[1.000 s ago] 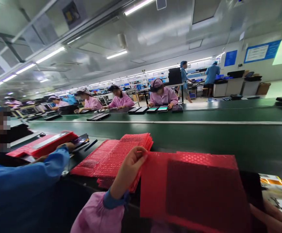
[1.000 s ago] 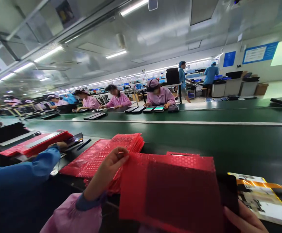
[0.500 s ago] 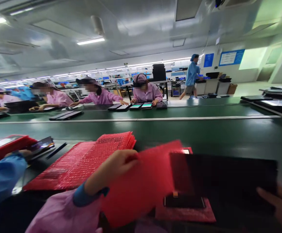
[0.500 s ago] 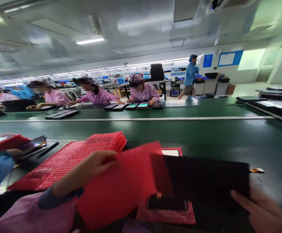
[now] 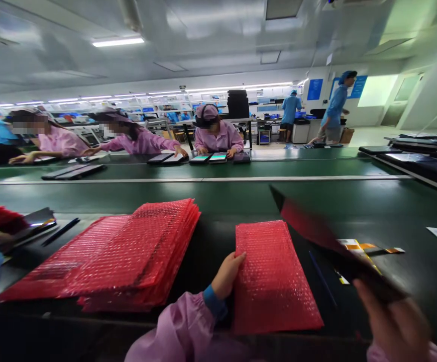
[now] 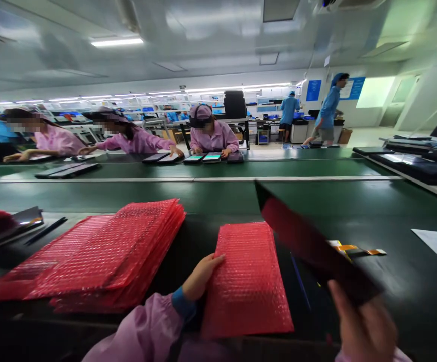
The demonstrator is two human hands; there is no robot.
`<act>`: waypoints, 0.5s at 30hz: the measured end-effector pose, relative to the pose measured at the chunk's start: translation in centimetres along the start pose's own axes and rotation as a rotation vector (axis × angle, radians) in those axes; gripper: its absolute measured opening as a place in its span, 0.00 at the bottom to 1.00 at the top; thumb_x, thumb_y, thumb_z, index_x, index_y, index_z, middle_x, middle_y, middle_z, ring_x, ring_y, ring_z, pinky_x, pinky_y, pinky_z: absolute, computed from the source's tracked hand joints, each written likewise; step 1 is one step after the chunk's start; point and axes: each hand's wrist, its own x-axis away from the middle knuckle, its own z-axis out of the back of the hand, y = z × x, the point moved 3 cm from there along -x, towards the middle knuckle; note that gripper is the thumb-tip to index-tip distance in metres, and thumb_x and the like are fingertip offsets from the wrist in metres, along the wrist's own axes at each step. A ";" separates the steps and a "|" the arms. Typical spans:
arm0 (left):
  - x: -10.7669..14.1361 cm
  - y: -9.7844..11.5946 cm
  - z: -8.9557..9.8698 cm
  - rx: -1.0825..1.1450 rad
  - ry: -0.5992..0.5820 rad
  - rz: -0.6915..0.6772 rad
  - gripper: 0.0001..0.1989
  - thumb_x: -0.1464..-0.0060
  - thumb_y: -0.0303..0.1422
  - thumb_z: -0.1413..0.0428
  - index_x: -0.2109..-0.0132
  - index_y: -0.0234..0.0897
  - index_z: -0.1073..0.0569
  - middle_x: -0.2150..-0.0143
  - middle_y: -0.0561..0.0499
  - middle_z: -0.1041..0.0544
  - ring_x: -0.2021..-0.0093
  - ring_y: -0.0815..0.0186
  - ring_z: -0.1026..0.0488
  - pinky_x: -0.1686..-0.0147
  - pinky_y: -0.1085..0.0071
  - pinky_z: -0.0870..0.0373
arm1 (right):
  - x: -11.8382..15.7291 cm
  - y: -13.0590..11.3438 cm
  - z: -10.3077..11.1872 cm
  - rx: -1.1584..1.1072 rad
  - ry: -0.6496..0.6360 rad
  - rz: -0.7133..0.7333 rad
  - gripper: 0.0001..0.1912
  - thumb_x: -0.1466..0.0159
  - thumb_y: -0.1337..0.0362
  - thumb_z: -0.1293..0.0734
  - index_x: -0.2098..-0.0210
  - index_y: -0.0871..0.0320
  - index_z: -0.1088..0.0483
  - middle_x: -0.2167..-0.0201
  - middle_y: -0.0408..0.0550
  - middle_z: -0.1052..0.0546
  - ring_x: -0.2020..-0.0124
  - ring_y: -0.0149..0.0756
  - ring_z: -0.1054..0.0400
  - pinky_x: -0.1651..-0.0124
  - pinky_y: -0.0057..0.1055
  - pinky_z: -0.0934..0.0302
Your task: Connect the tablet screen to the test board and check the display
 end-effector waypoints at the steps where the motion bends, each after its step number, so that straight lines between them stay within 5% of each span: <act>1: -0.1 -0.2 -0.3 0.017 -0.009 -0.019 0.13 0.55 0.34 0.39 0.63 0.29 0.29 0.69 0.46 0.23 0.73 0.65 0.27 0.68 0.71 0.31 | 0.3 -1.1 -1.4 0.007 -0.096 0.201 0.17 0.41 0.48 0.34 0.57 0.48 0.24 0.53 0.53 0.27 0.47 0.50 0.35 0.50 0.41 0.31; 4: 0.1 -0.4 -0.6 0.061 -0.046 -0.074 0.19 0.55 0.40 0.38 0.60 0.30 0.29 0.66 0.46 0.22 0.68 0.61 0.25 0.65 0.69 0.30 | 1.6 -4.2 -5.9 0.224 -0.449 0.893 0.17 0.32 0.60 0.41 0.46 0.50 0.29 0.45 0.46 0.31 0.44 0.44 0.37 0.42 0.38 0.38; 7: 0.3 -0.4 -0.6 0.085 -0.060 -0.104 0.23 0.55 0.45 0.38 0.59 0.30 0.28 0.62 0.44 0.22 0.61 0.58 0.25 0.60 0.68 0.30 | 2.8 -4.6 -9.5 0.657 -0.505 1.445 0.25 0.30 0.75 0.51 0.36 0.61 0.42 0.37 0.52 0.42 0.37 0.44 0.48 0.41 0.41 0.39; 11: -0.1 -0.7 -0.8 0.069 -0.082 -0.109 0.24 0.54 0.47 0.40 0.57 0.30 0.29 0.62 0.43 0.22 0.62 0.57 0.24 0.61 0.66 0.29 | 3.3 -2.6 -12.2 0.809 -0.488 1.507 0.25 0.30 0.77 0.54 0.39 0.64 0.39 0.40 0.55 0.39 0.39 0.44 0.45 0.44 0.40 0.35; 15: -1.1 -0.9 -0.9 0.003 -0.074 -0.131 0.20 0.59 0.36 0.39 0.58 0.31 0.31 0.63 0.43 0.22 0.63 0.57 0.24 0.62 0.66 0.29 | 3.8 -1.4 -13.1 0.753 -0.442 1.479 0.26 0.30 0.76 0.54 0.42 0.62 0.35 0.43 0.54 0.34 0.42 0.41 0.40 0.47 0.37 0.33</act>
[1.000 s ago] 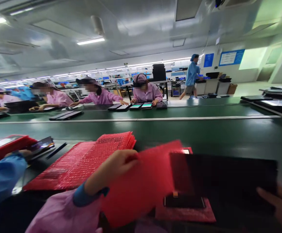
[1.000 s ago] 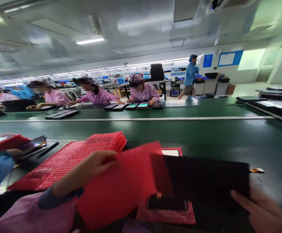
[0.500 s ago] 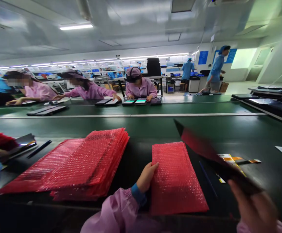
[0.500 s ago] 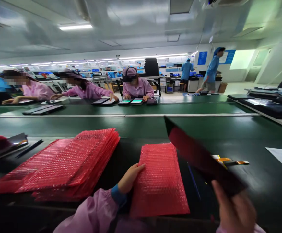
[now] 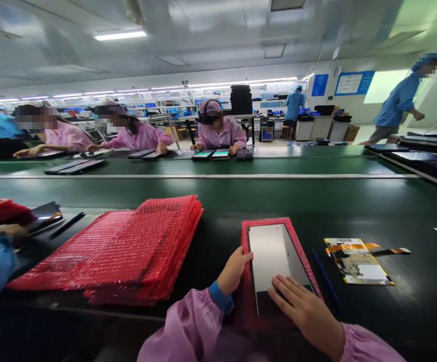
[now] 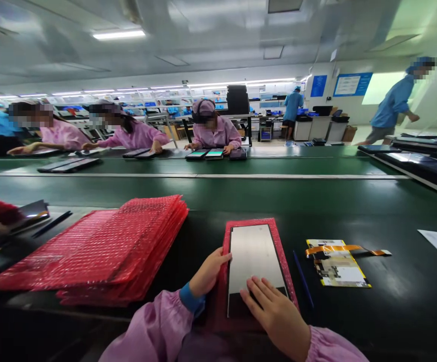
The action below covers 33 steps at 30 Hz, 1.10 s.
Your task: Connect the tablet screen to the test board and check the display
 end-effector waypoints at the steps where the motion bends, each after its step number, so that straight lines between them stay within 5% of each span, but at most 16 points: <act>1: -0.3 0.0 0.0 -0.022 0.000 -0.007 0.19 0.59 0.34 0.39 0.58 0.30 0.31 0.62 0.43 0.22 0.62 0.57 0.24 0.61 0.65 0.28 | 0.0 -0.1 0.0 -0.023 0.006 -0.026 0.25 0.29 0.75 0.54 0.42 0.61 0.35 0.43 0.53 0.34 0.41 0.41 0.41 0.46 0.37 0.33; 5: -0.9 0.5 0.1 -0.143 0.019 -0.055 0.19 0.56 0.31 0.44 0.55 0.28 0.33 0.56 0.38 0.24 0.56 0.54 0.25 0.54 0.58 0.30 | 0.2 -0.2 1.2 -0.293 -0.072 -0.148 0.23 0.26 0.58 0.48 0.36 0.62 0.44 0.39 0.57 0.40 0.38 0.46 0.46 0.41 0.46 0.40; 7: -0.4 1.2 0.2 -0.222 0.057 -0.108 0.21 0.55 0.30 0.45 0.52 0.28 0.34 0.50 0.35 0.27 0.51 0.53 0.28 0.47 0.54 0.34 | 1.0 0.3 2.3 -0.545 0.008 -0.362 0.25 0.28 0.55 0.44 0.35 0.57 0.47 0.39 0.55 0.39 0.40 0.45 0.44 0.40 0.44 0.41; 11: 2.2 2.0 0.9 -0.479 0.139 -0.335 0.28 0.53 0.33 0.42 0.44 0.30 0.35 0.37 0.39 0.40 0.35 0.55 0.47 0.33 0.56 0.57 | 4.7 3.5 3.7 -1.089 0.668 -1.087 0.15 0.30 0.59 0.38 0.45 0.52 0.37 0.58 0.49 0.26 0.61 0.36 0.29 0.60 0.29 0.31; 13: 3.6 1.6 1.2 -0.777 0.086 -0.498 0.27 0.47 0.38 0.45 0.42 0.33 0.34 0.35 0.43 0.40 0.33 0.57 0.51 0.33 0.54 0.58 | 6.9 5.6 3.7 -1.333 1.014 -1.341 0.17 0.38 0.59 0.29 0.53 0.57 0.34 0.68 0.45 0.27 0.72 0.31 0.32 0.72 0.23 0.33; 15: 4.5 0.4 1.6 -0.996 0.015 -0.563 0.25 0.42 0.40 0.51 0.40 0.34 0.35 0.37 0.44 0.38 0.34 0.56 0.47 0.35 0.50 0.50 | 8.2 7.7 3.5 -1.565 1.174 -1.504 0.24 0.49 0.65 0.23 0.56 0.63 0.32 0.72 0.44 0.29 0.77 0.27 0.37 0.77 0.20 0.37; 20: 5.3 -1.9 2.1 -1.189 0.035 -0.597 0.21 0.37 0.36 0.57 0.41 0.35 0.34 0.36 0.44 0.38 0.36 0.59 0.42 0.38 0.52 0.42 | 7.9 11.5 4.3 -1.740 1.168 -1.560 0.24 0.50 0.71 0.26 0.54 0.68 0.32 0.73 0.42 0.32 0.82 0.21 0.45 0.83 0.17 0.43; 27: 6.3 -2.1 1.7 -1.354 0.061 -0.688 0.22 0.35 0.36 0.59 0.38 0.33 0.37 0.36 0.44 0.39 0.35 0.59 0.43 0.39 0.52 0.40 | 5.6 10.1 3.8 -1.800 1.174 -1.636 0.05 0.40 0.75 0.38 0.63 0.67 0.33 0.76 0.40 0.36 0.85 0.20 0.47 0.87 0.16 0.47; 33: 6.4 -2.1 1.6 -1.344 0.084 -0.696 0.22 0.35 0.36 0.59 0.38 0.34 0.37 0.37 0.44 0.38 0.36 0.60 0.42 0.39 0.53 0.39 | 5.7 11.1 2.0 -1.815 1.098 -1.807 0.07 0.39 0.77 0.45 0.70 0.67 0.37 0.76 0.44 0.33 0.87 0.16 0.48 0.88 0.11 0.51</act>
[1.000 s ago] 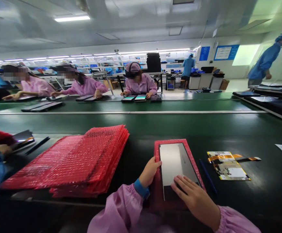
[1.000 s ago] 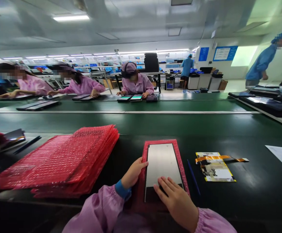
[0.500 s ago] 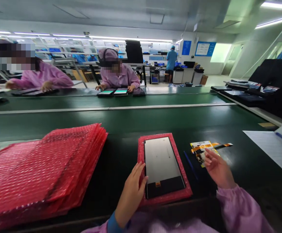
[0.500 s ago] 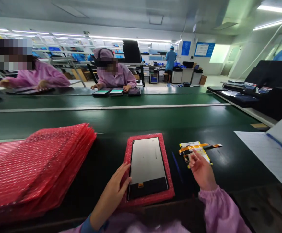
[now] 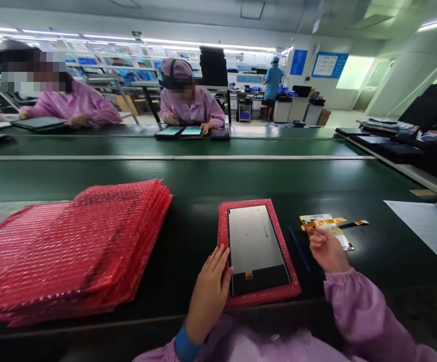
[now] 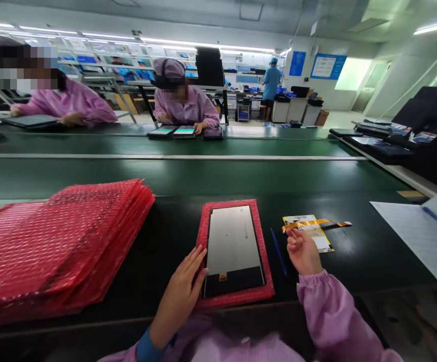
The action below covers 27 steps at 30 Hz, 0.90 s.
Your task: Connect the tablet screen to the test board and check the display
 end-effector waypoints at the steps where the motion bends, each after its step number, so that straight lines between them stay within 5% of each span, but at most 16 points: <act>1: 0.0 0.0 0.0 -0.004 -0.001 0.007 0.22 0.35 0.36 0.59 0.38 0.34 0.37 0.36 0.44 0.38 0.36 0.60 0.42 0.38 0.54 0.39 | -0.3 -0.2 -0.1 0.012 0.001 0.009 0.07 0.39 0.77 0.45 0.69 0.67 0.37 0.75 0.45 0.33 0.87 0.15 0.48 0.88 0.10 0.51; 5: 0.0 0.2 -0.1 -0.013 -0.018 0.023 0.23 0.35 0.35 0.61 0.38 0.31 0.37 0.36 0.44 0.39 0.36 0.60 0.42 0.38 0.53 0.40 | -0.1 -0.3 -1.2 0.103 -0.098 0.052 0.06 0.40 0.74 0.40 0.63 0.66 0.34 0.77 0.41 0.33 0.87 0.16 0.48 0.87 0.10 0.51; 8: 0.0 0.2 -0.1 0.003 -0.028 0.034 0.23 0.35 0.35 0.61 0.38 0.31 0.37 0.36 0.44 0.39 0.35 0.60 0.42 0.38 0.53 0.41 | 1.6 0.7 -2.1 0.217 -0.219 0.088 0.19 0.42 0.68 0.32 0.52 0.64 0.34 0.77 0.41 0.30 0.87 0.21 0.43 0.88 0.14 0.48; 11: 0.0 0.3 -0.1 0.037 -0.036 0.046 0.23 0.35 0.35 0.61 0.38 0.31 0.37 0.36 0.45 0.39 0.35 0.60 0.43 0.37 0.52 0.42 | 3.8 3.0 -3.0 0.539 -0.426 0.088 0.30 0.41 0.57 0.29 0.45 0.63 0.39 0.78 0.43 0.28 0.87 0.30 0.38 0.88 0.19 0.45; 14: 0.0 0.2 0.1 0.108 -0.029 0.073 0.23 0.35 0.36 0.61 0.39 0.32 0.36 0.36 0.45 0.38 0.35 0.60 0.44 0.37 0.51 0.43 | 5.6 6.0 -3.5 0.997 -0.627 0.084 0.26 0.37 0.49 0.36 0.49 0.64 0.37 0.82 0.43 0.29 0.87 0.33 0.36 0.87 0.21 0.45; 17: 0.3 0.2 0.6 0.263 0.015 0.109 0.21 0.35 0.37 0.60 0.43 0.35 0.31 0.39 0.47 0.34 0.37 0.62 0.41 0.37 0.55 0.43 | 6.9 8.3 -4.0 1.357 -0.751 0.314 0.21 0.33 0.53 0.42 0.53 0.65 0.32 0.81 0.46 0.28 0.83 0.35 0.33 0.81 0.25 0.40; 21: 0.9 0.4 1.7 0.537 0.091 0.210 0.19 0.36 0.40 0.57 0.49 0.37 0.27 0.47 0.48 0.27 0.44 0.64 0.33 0.41 0.62 0.38 | 8.0 10.2 -4.4 1.643 -0.823 0.709 0.17 0.31 0.62 0.45 0.51 0.60 0.29 0.64 0.51 0.23 0.66 0.41 0.27 0.63 0.32 0.36; 27: 1.0 1.9 2.3 0.703 -0.079 0.358 0.21 0.39 0.44 0.53 0.50 0.35 0.27 0.57 0.45 0.23 0.60 0.62 0.26 0.58 0.67 0.30 | 8.9 11.3 -4.2 1.701 -0.894 0.744 0.16 0.31 0.66 0.45 0.48 0.58 0.31 0.63 0.48 0.22 0.65 0.43 0.26 0.65 0.31 0.38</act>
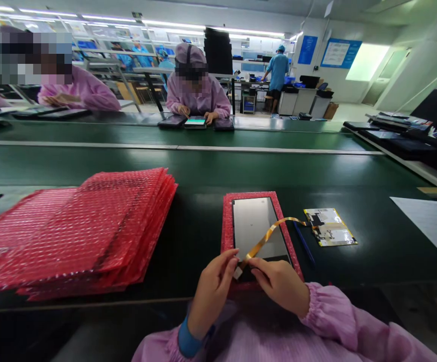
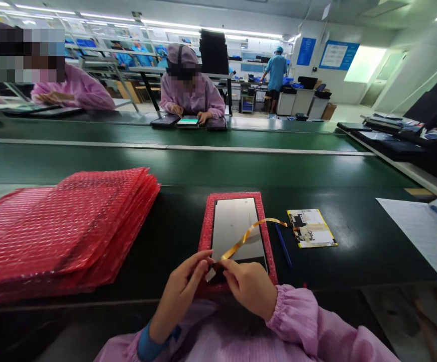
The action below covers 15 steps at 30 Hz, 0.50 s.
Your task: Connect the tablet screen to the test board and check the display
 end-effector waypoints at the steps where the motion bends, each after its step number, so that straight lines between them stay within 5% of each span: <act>1: -0.1 0.3 -0.2 -0.041 -0.025 -0.005 0.20 0.40 0.43 0.52 0.50 0.35 0.27 0.58 0.45 0.24 0.61 0.62 0.27 0.59 0.67 0.30 | 0.2 -0.1 0.1 -0.020 0.002 0.005 0.17 0.31 0.65 0.45 0.48 0.58 0.32 0.62 0.48 0.23 0.65 0.43 0.27 0.64 0.32 0.38; 9: -0.9 2.4 -1.0 -0.333 -0.158 0.039 0.13 0.53 0.28 0.41 0.58 0.35 0.29 0.63 0.50 0.28 0.66 0.65 0.32 0.66 0.71 0.38 | 2.2 -0.6 1.3 -0.186 -0.013 0.024 0.15 0.30 0.63 0.44 0.50 0.56 0.30 0.60 0.43 0.23 0.65 0.36 0.27 0.62 0.29 0.39; 15: -1.9 3.4 -1.0 -0.410 -0.281 0.171 0.06 0.54 0.27 0.42 0.65 0.36 0.27 0.76 0.55 0.30 0.74 0.68 0.35 0.74 0.73 0.49 | 2.2 -0.8 1.3 -0.278 -0.074 -0.001 0.14 0.31 0.64 0.43 0.52 0.57 0.29 0.65 0.43 0.23 0.68 0.33 0.29 0.65 0.27 0.41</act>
